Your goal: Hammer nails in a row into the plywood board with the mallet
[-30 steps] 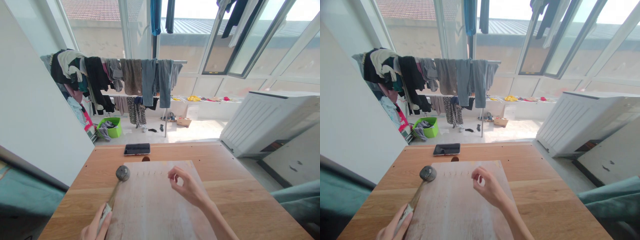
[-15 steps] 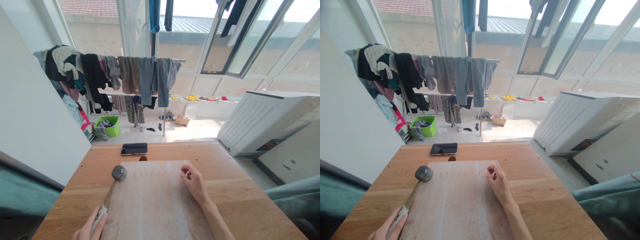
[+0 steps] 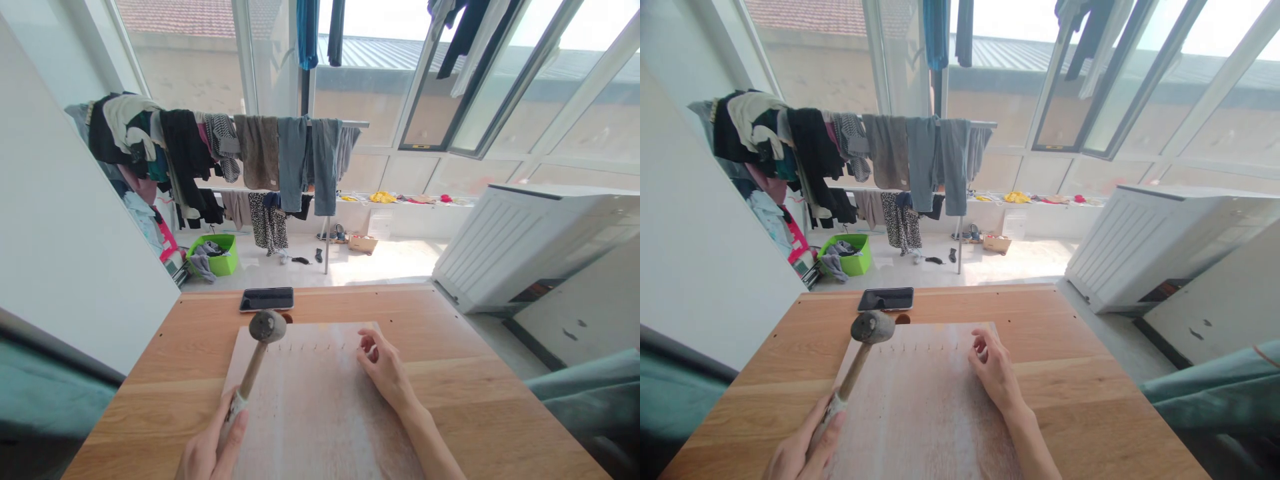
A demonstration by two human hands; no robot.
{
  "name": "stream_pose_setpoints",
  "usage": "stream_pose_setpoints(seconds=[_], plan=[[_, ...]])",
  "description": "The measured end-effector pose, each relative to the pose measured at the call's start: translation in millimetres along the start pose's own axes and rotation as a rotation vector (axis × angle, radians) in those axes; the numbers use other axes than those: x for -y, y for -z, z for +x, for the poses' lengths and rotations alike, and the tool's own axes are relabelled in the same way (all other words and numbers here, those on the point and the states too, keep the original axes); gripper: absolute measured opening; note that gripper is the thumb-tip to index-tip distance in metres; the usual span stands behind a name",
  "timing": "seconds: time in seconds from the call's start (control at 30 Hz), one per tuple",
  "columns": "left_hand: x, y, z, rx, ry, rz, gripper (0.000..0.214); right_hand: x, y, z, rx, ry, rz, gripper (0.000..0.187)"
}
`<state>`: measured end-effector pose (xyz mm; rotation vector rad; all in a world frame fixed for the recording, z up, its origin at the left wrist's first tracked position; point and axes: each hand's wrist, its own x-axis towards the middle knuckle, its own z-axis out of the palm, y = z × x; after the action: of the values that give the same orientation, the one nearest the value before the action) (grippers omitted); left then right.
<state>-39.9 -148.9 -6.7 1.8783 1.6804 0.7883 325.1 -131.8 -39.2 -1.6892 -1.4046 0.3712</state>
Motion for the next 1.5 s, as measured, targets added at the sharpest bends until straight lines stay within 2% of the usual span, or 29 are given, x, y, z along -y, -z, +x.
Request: stream_pose_setpoints(seconds=[0.2,0.27,0.37,0.6,1.27,1.5], plan=[[-67,-30.8,6,0.385,0.006,-0.177,0.074,-1,-1,0,-0.014,-0.003,-0.014,0.04],[-82,-38.8,8,0.458,-0.028,-0.23,0.075,-1,-1,0,-0.019,0.0,-0.022,0.042],[-93,-50.6,10,0.507,-0.062,-0.255,0.074,-2,0,1,-0.021,0.008,-0.026,0.041],[-97,-66.7,17,0.512,-0.033,-0.248,0.076,-1,1,3,-0.014,0.015,-0.003,0.039],[-85,-70.9,14,0.521,0.021,-0.254,0.075,-4,0,2,0.016,-0.007,0.022,0.038],[-97,-69.0,18,0.571,-0.022,-0.227,0.071,-7,-1,2,0.0,0.014,0.003,0.04]])
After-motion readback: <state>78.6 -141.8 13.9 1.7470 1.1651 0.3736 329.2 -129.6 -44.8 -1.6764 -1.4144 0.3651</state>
